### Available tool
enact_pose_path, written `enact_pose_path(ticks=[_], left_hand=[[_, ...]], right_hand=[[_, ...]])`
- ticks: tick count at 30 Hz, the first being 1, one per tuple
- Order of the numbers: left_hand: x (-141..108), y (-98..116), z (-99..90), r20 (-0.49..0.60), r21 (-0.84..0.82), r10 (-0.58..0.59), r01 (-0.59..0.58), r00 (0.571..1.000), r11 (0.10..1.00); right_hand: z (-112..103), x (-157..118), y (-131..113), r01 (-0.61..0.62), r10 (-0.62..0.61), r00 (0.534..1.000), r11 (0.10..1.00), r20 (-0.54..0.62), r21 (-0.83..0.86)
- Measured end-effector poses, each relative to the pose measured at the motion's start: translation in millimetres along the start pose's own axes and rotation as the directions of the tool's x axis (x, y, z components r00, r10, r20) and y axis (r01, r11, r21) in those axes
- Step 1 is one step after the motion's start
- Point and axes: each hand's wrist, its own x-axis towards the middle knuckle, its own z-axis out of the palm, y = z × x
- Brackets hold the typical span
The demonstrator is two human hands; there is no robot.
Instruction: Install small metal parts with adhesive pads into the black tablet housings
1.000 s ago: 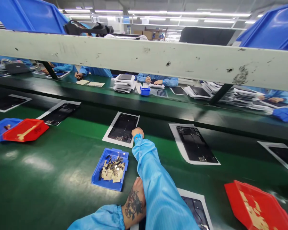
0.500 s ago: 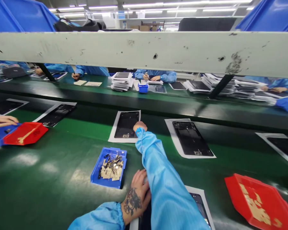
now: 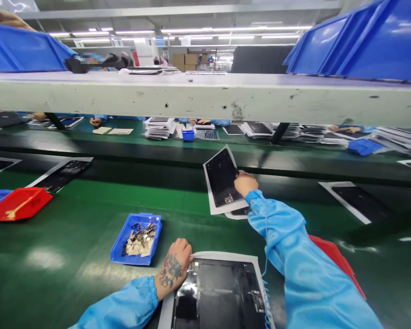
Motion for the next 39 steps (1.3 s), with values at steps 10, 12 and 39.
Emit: enact_pose_path(ticks=[10, 12, 39], left_hand=[[112.2, -1.2, -116.0, 0.035, 0.111, 0.337, -0.339, 0.941, 0.934], [158.1, -27.3, -149.3, -0.009, 0.101, 0.325, -0.323, 0.946, 0.941], [71.1, 25.3, -151.3, 0.450, -0.875, 0.323, 0.484, 0.833, -0.029]], right_hand=[[-46.6, -30.1, 104.7, 0.084, -0.092, 0.950, 0.996, -0.297, -0.040], [-52.1, -35.3, 120.4, 0.082, -0.093, 0.936, 0.996, -0.341, -0.046], [-160.8, -184.3, 112.0, 0.766, -0.756, 0.640, 0.642, -0.139, 0.033]])
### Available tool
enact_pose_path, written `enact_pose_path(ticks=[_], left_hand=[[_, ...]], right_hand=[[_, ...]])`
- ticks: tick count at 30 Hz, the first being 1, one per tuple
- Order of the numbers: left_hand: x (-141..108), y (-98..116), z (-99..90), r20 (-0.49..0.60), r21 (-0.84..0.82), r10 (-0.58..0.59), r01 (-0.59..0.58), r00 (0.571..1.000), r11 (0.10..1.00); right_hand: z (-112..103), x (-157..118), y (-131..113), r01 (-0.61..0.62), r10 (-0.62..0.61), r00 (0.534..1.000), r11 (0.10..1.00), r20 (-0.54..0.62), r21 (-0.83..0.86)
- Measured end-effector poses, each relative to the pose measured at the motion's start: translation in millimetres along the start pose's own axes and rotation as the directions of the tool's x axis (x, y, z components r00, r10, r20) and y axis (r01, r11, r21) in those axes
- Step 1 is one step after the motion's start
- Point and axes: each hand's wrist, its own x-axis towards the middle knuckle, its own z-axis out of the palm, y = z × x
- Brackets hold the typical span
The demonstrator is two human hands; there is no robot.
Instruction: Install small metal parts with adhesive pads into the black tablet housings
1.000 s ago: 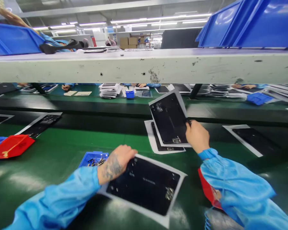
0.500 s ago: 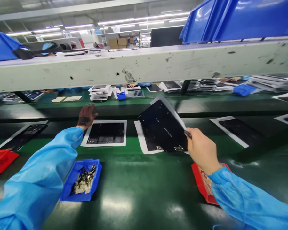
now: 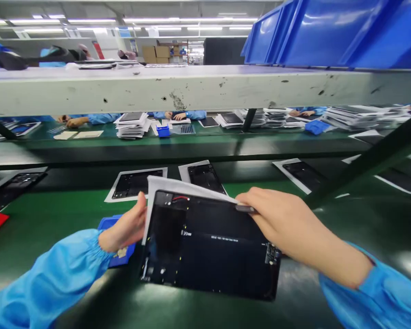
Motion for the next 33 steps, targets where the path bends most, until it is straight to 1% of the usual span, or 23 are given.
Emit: enact_pose_path(ticks=[2, 5, 6, 8, 10, 11, 13, 14, 16, 17, 19, 21, 22, 23, 25, 26, 27, 28, 29, 30, 31, 32, 33], left_hand=[[-24.6, -14.3, 7.1, 0.030, -0.156, -0.057, 0.061, 0.998, 0.986], [-55.3, -42.9, 16.6, -0.024, -0.227, -0.133, 0.124, 0.991, 0.966], [-63.7, -55.3, 20.9, -0.041, -0.244, -0.165, 0.150, 0.985, 0.958], [-78.2, -84.3, 30.0, -0.068, -0.301, -0.215, 0.185, 0.974, 0.935], [-90.3, -116.6, 37.0, -0.114, -0.352, -0.254, 0.200, 0.961, 0.914], [-95.9, -132.4, 38.5, -0.142, -0.359, -0.271, 0.205, 0.952, 0.911], [-106.9, -159.6, 37.2, -0.212, -0.313, -0.310, 0.236, 0.927, 0.920], [-112.7, -170.1, 34.7, -0.260, -0.249, -0.323, 0.260, 0.910, 0.933], [-124.7, -184.0, 27.8, -0.373, -0.043, -0.345, 0.355, 0.861, 0.934], [-130.5, -187.6, 24.5, -0.425, 0.076, -0.356, 0.425, 0.832, 0.902], [-140.4, -189.5, 19.5, -0.503, 0.281, -0.385, 0.567, 0.774, 0.774], [-146.3, -185.4, 16.9, -0.555, 0.399, -0.404, 0.659, 0.727, 0.638], [-147.7, -181.2, 15.7, -0.578, 0.435, -0.399, 0.683, 0.712, 0.587], [-148.2, -175.6, 13.9, -0.598, 0.453, -0.385, 0.693, 0.703, 0.561], [-147.5, -160.0, 6.7, -0.630, 0.462, -0.324, 0.675, 0.706, 0.575], [-146.7, -150.0, 0.4, -0.654, 0.465, -0.266, 0.653, 0.708, 0.597], [-145.6, -139.0, -7.6, -0.689, 0.481, -0.178, 0.626, 0.703, 0.614], [-144.1, -127.5, -17.4, -0.733, 0.519, -0.053, 0.608, 0.678, 0.601], [-142.3, -115.9, -28.5, -0.763, 0.579, 0.098, 0.609, 0.638, 0.543], [-139.8, -105.0, -40.5, -0.758, 0.645, 0.262, 0.623, 0.598, 0.443], [-136.8, -95.5, -52.8, -0.716, 0.697, 0.363, 0.635, 0.596, 0.332], [-132.9, -87.8, -64.7, -0.699, 0.709, 0.407, 0.644, 0.588, 0.287], [-128.3, -82.3, -75.8, -0.685, 0.716, 0.426, 0.651, 0.591, 0.250]], right_hand=[[4.1, 2.2, 7.3, -0.072, 0.070, 0.991, 0.997, 0.113, 0.014], [24.6, 6.6, 11.4, -0.114, 0.087, 0.944, 0.991, 0.318, 0.067], [35.0, 8.4, 10.4, -0.117, 0.076, 0.917, 0.990, 0.391, 0.083], [60.5, 12.4, 5.6, -0.121, 0.051, 0.847, 0.988, 0.529, 0.098], [91.5, 16.1, -1.5, -0.116, 0.023, 0.774, 0.988, 0.633, 0.106], [108.2, 17.5, -5.7, -0.107, 0.000, 0.750, 0.987, 0.661, 0.120], [141.5, 19.3, -14.9, -0.086, -0.037, 0.739, 0.985, 0.673, 0.148], [156.9, 19.4, -20.0, -0.079, -0.051, 0.742, 0.984, 0.668, 0.162], [183.3, 17.6, -30.6, -0.075, -0.070, 0.754, 0.979, 0.653, 0.191], [193.7, 15.5, -35.9, -0.079, -0.074, 0.762, 0.976, 0.643, 0.205], [208.6, 9.4, -45.2, -0.101, -0.052, 0.790, 0.972, 0.611, 0.214], [217.5, 1.5, -51.6, -0.145, 0.006, 0.849, 0.964, 0.528, 0.223], [220.6, -2.5, -53.4, -0.164, 0.029, 0.879, 0.956, 0.477, 0.244], [223.2, -6.1, -54.3, -0.173, 0.041, 0.902, 0.946, 0.429, 0.274], [228.2, -11.5, -53.6, -0.164, 0.028, 0.927, 0.927, 0.375, 0.337], [230.7, -13.1, -52.4, -0.157, 0.016, 0.928, 0.924, 0.373, 0.350], [233.2, -13.9, -51.0, -0.154, 0.013, 0.927, 0.924, 0.375, 0.350], [235.5, -14.0, -49.4, -0.157, 0.019, 0.926, 0.927, 0.377, 0.340], [237.5, -13.5, -48.1, -0.161, 0.026, 0.925, 0.931, 0.380, 0.328], [239.2, -12.5, -47.0, -0.165, 0.032, 0.923, 0.934, 0.384, 0.318], [240.3, -11.1, -46.2, -0.165, 0.032, 0.920, 0.936, 0.391, 0.312], [241.1, -9.5, -45.7, -0.163, 0.028, 0.917, 0.937, 0.399, 0.309], [241.4, -7.7, -45.5, -0.161, 0.023, 0.913, 0.938, 0.408, 0.308]])
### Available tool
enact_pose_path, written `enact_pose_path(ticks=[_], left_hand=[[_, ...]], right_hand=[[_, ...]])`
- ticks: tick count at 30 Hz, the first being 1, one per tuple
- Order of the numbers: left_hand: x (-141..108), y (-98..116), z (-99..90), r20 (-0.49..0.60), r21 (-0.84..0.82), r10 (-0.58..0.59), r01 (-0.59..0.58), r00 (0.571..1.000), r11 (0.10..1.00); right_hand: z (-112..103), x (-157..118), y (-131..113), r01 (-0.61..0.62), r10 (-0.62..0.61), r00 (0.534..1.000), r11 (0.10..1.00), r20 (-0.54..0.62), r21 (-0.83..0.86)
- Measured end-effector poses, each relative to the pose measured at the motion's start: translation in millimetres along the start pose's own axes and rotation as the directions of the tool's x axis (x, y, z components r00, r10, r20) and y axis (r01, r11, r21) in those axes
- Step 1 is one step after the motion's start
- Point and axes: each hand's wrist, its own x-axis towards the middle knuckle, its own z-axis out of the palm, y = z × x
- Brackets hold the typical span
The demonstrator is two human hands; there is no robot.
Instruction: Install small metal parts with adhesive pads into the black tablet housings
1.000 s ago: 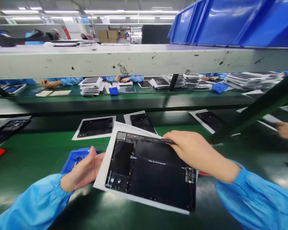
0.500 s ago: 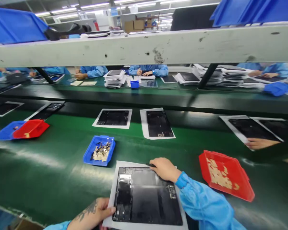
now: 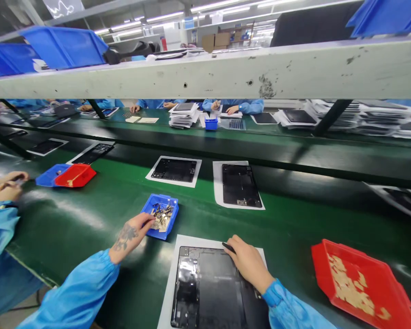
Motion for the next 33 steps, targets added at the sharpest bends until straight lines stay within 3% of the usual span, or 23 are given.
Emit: enact_pose_path(ticks=[5, 8, 11, 21, 26, 30, 33], left_hand=[[39.8, -6.2, 17.2, 0.043, 0.155, 0.008, -0.015, 0.999, 0.988], [48.1, -5.6, 28.5, 0.079, 0.224, -0.003, -0.015, 0.997, 0.974], [52.1, -7.1, 31.6, 0.114, 0.253, -0.002, -0.027, 0.993, 0.967], [53.3, 0.3, 14.5, 0.104, 0.259, 0.023, -0.050, 0.994, 0.965], [48.6, 2.0, 8.0, 0.024, 0.299, 0.000, -0.007, 1.000, 0.954], [45.7, 6.3, -6.2, -0.068, 0.289, 0.044, -0.023, 0.997, 0.957], [36.7, 23.1, -15.7, -0.141, 0.249, 0.110, -0.072, 0.984, 0.966]], right_hand=[[-6.7, 4.6, 2.4, 0.005, -0.005, 0.999, 1.000, 0.033, 0.005], [-13.2, 0.3, 7.0, 0.000, -0.001, 0.998, 1.000, 0.061, 0.008], [-17.0, -8.2, 6.8, -0.013, 0.012, 1.000, 0.999, 0.018, 0.032], [9.6, -7.8, -6.4, -0.047, 0.048, 0.994, 0.999, -0.098, 0.015], [12.8, -8.7, -0.3, -0.049, 0.051, 0.996, 0.998, -0.072, 0.027], [14.7, -16.4, 2.9, -0.040, 0.043, 0.997, 0.998, -0.064, 0.042], [10.4, -26.3, 1.6, -0.049, 0.076, 0.986, 0.983, -0.150, 0.174]])
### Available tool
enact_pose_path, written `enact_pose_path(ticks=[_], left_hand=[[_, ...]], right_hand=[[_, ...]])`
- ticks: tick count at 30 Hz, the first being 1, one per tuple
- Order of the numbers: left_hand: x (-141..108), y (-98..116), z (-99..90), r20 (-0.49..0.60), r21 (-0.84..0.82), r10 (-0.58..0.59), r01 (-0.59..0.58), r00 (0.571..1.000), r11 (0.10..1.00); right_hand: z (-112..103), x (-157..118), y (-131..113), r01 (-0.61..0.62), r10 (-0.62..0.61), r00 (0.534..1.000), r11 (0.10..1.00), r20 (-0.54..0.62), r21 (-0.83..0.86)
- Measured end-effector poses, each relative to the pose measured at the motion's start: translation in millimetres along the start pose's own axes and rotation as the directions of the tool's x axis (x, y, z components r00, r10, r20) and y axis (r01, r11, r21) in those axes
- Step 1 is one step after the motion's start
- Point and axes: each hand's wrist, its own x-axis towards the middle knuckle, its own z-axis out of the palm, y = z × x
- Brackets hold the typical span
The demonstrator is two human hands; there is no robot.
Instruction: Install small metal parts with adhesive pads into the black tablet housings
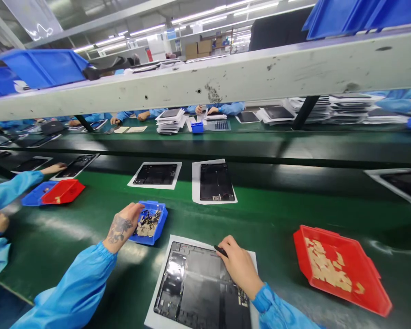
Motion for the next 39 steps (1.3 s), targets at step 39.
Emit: enact_pose_path(ticks=[39], left_hand=[[-22.3, 380.9, 119.1, 0.393, -0.906, 0.571, 0.409, 0.721, 0.107]], right_hand=[[-109.9, -119.2, 100.9, 0.000, 0.406, 0.779, 0.763, -0.479, 0.647]])
